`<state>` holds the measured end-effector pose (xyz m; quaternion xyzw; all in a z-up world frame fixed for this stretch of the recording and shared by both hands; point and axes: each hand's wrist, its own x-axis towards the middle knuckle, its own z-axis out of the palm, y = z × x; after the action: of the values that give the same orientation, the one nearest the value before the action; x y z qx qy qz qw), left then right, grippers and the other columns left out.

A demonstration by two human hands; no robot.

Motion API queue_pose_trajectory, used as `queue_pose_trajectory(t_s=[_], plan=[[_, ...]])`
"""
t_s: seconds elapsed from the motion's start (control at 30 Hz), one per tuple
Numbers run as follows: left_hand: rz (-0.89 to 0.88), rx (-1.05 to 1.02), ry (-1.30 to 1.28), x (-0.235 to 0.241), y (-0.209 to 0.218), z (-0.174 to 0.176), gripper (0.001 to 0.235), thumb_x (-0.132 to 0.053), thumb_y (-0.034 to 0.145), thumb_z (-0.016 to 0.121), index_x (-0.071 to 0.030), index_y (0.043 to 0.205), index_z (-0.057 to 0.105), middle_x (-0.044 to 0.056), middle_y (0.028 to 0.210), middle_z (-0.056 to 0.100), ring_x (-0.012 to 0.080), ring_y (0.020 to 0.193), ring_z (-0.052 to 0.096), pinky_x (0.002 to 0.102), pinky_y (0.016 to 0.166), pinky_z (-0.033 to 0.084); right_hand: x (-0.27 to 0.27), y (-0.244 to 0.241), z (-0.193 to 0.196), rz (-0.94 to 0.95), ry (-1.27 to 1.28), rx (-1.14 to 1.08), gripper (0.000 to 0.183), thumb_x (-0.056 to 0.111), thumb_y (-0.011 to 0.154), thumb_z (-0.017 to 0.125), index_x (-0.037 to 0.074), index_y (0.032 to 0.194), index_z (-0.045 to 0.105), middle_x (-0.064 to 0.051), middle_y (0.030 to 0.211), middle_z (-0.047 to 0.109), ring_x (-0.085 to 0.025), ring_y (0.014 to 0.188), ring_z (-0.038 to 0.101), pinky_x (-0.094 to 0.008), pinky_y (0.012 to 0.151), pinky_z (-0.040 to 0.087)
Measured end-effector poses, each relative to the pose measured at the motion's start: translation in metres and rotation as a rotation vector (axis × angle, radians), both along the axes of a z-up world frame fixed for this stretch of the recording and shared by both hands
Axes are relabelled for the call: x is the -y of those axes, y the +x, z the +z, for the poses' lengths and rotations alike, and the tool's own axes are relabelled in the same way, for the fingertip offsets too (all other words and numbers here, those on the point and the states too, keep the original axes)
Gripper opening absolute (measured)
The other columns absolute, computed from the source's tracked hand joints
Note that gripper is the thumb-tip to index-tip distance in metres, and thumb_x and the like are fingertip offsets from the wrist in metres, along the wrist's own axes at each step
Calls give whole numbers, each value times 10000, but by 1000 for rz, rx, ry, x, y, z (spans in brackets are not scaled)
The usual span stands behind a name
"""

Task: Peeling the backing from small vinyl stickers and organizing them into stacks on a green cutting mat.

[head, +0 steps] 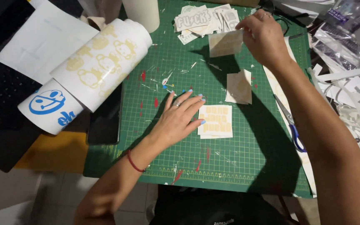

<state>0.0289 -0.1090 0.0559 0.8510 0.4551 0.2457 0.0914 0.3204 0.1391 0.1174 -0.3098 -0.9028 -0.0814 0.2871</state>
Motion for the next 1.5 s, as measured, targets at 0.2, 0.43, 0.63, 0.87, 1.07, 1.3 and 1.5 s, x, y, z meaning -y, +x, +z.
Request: queue_pose_trajectory(t_s=[0.2,0.43,0.63,0.87,1.07,1.3,1.5], plan=[[105,52,-126,-6,3,-2,847,-369,1046,722,-76,1705,279,143,1779,322,300,1633,315,563,1352,221,74,-29,44,-37,215,134,96,-14,1107,769,10,1194,801,-154,1101,743,-282,986,693,-358,870,576],[107,299,-34,2,3,17,1206,-426,933,912,-83,1734,80,194,1733,433,382,1565,468,535,1313,388,177,-44,61,29,214,174,145,39,1049,777,115,1172,766,-59,1078,712,-222,964,612,-334,792,493],[-110,506,96,15,13,24,120,16,1043,616,33,964,705,114,832,708,276,753,677,425,745,530,214,-36,64,69,108,161,289,3,1048,726,113,1307,659,-122,1237,609,-314,1026,598,-448,844,483],[-137,687,-125,10,11,-5,107,-132,1020,753,-53,988,817,108,813,809,348,797,800,416,795,626,214,-19,53,91,-446,-231,85,117,1048,711,57,1107,716,-123,1050,674,-373,989,709,-497,899,566],[-269,595,-49,4,9,-33,275,-256,1019,765,-71,816,755,142,776,768,410,799,762,479,795,605,202,-6,36,78,-684,-214,195,210,1118,572,55,1105,689,-141,918,654,-374,855,674,-509,809,544],[7,362,164,-5,-9,4,238,-300,1021,830,-197,836,721,-34,739,738,227,750,752,367,759,596,186,-33,4,75,-500,185,139,169,1053,655,41,1085,699,-157,933,700,-425,873,719,-535,741,578],[-17,220,277,-9,-4,-5,92,-304,1016,814,-257,957,760,-82,861,708,183,862,735,359,855,593,184,-31,0,-12,-258,281,221,121,1086,612,119,1229,781,-75,1045,759,-269,968,751,-396,803,591]])
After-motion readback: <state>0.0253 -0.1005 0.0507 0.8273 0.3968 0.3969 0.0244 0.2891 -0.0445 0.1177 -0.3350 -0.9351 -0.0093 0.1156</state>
